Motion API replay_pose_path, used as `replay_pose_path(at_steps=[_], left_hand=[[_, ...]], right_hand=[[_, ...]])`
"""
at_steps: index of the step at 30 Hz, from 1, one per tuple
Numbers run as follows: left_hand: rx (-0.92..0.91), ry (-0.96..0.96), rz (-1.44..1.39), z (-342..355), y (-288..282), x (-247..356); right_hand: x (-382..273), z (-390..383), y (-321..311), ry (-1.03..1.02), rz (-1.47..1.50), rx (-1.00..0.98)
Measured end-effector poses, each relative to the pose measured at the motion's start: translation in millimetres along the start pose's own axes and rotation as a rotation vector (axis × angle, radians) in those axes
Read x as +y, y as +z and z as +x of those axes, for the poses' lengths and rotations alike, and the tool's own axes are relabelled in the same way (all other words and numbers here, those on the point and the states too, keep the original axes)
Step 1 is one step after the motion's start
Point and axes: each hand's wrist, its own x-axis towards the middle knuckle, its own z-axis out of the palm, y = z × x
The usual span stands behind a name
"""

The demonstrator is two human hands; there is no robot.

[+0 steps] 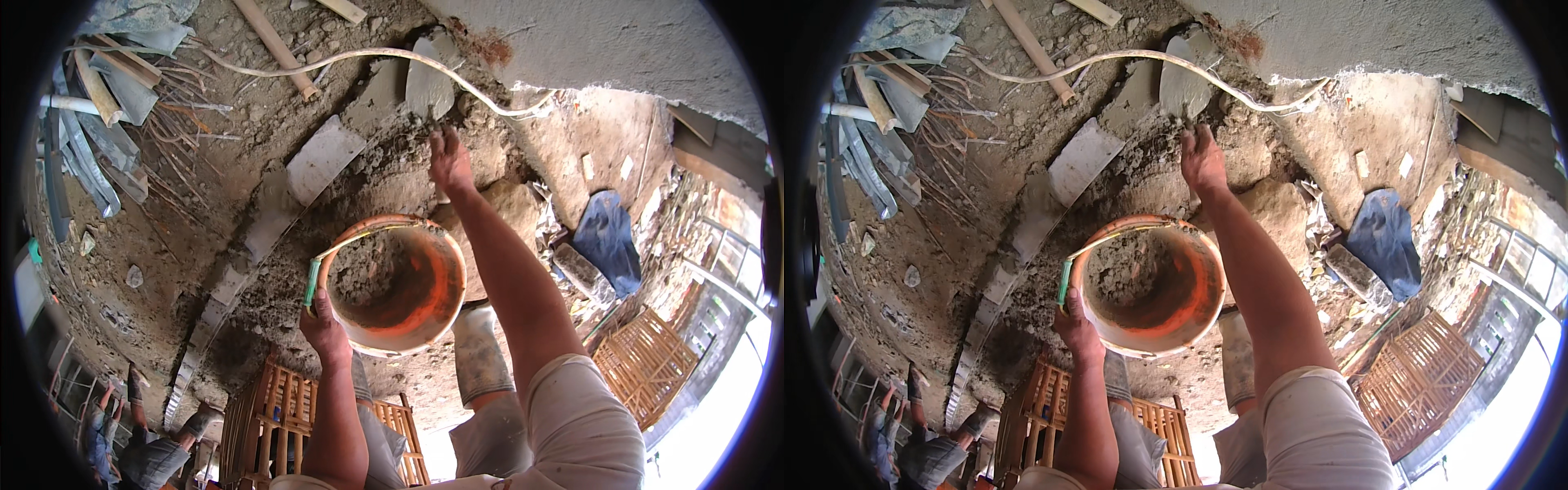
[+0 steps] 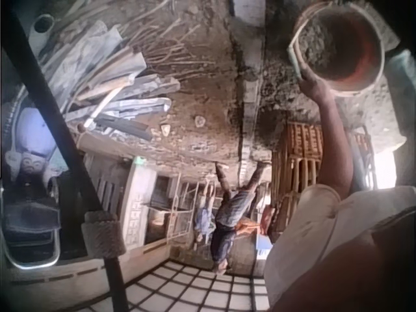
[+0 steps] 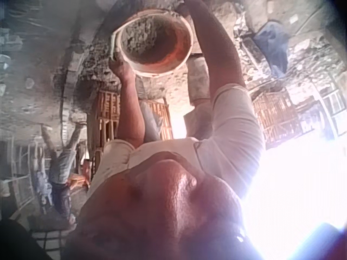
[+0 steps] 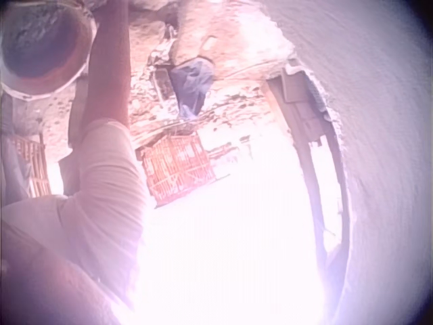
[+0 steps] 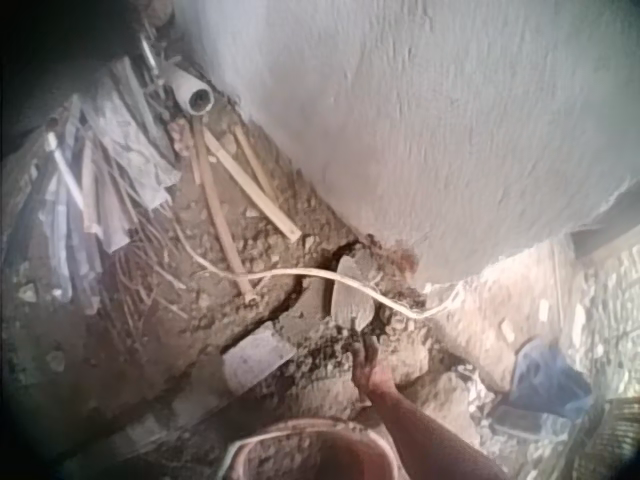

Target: The person scoops wet cement from a bucket using a trowel and applies it to a wall or ceiling surface. They repeatedly transfer material from the bucket to the wall, smoothing it with the trowel.

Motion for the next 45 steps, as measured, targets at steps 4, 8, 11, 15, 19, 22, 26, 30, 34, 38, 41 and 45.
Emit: replay_pose_path(at_steps=[4, 8, 11, 15, 19, 22, 26, 30, 34, 38, 41, 45], left_hand=[[-0.038, 0.022, 0.003, 5.9, -0.2, -17.4], [-0.059, 0.044, -0.023, 5.2, 5.1, -14.2], [-0.008, 0.060, -0.014, 4.6, -4.7, -11.9], [-0.021, 0.044, -0.028, 6.0, -1.2, -15.8], [-0.010, 0.001, -0.005, -1.2, 12.5, -3.0], [0.001, 0.019, 0.009, 1.7, 7.1, -3.6], [0.045, 0.068, 0.025, 1.0, -1.7, -6.0], [-0.023, 0.090, -0.083, 3.9, 16.1, -2.0], [0.000, 0.020, -0.027, 2.2, 4.8, -1.0], [0.031, 0.046, 0.003, 3.4, 8.5, -4.6], [0.000, 0.026, 0.013, 6.7, 3.1, -15.1], [0.021, -0.001, 0.000, 5.1, 0.6, -15.3]], right_hand=[[7.5, 42.4, -12.4, 0.031, 0.193, 0.085], [33.5, 29.4, -1.1, -0.023, 0.001, -0.021], [20.0, -0.5, 7.2, -0.089, -0.099, -0.069], [25.2, 47.1, -12.0, -0.090, 0.054, 0.069], [30.0, 59.1, -20.5, -0.057, -0.057, -0.020], [19.8, 14.0, -8.3, -0.115, -0.347, -0.251], [-34.6, -58.5, -27.4, -0.083, -0.503, -0.371], [25.8, -61.1, -52.0, -0.339, -0.643, -0.105], [-35.7, -88.5, -78.1, -0.230, -0.800, -0.169], [-47.7, -59.9, -68.2, -0.159, -0.933, 0.051], [-75.0, -28.9, -51.0, -0.224, -0.868, 0.111], [-131.7, -25.7, -37.4, -0.015, -0.986, -0.126]])
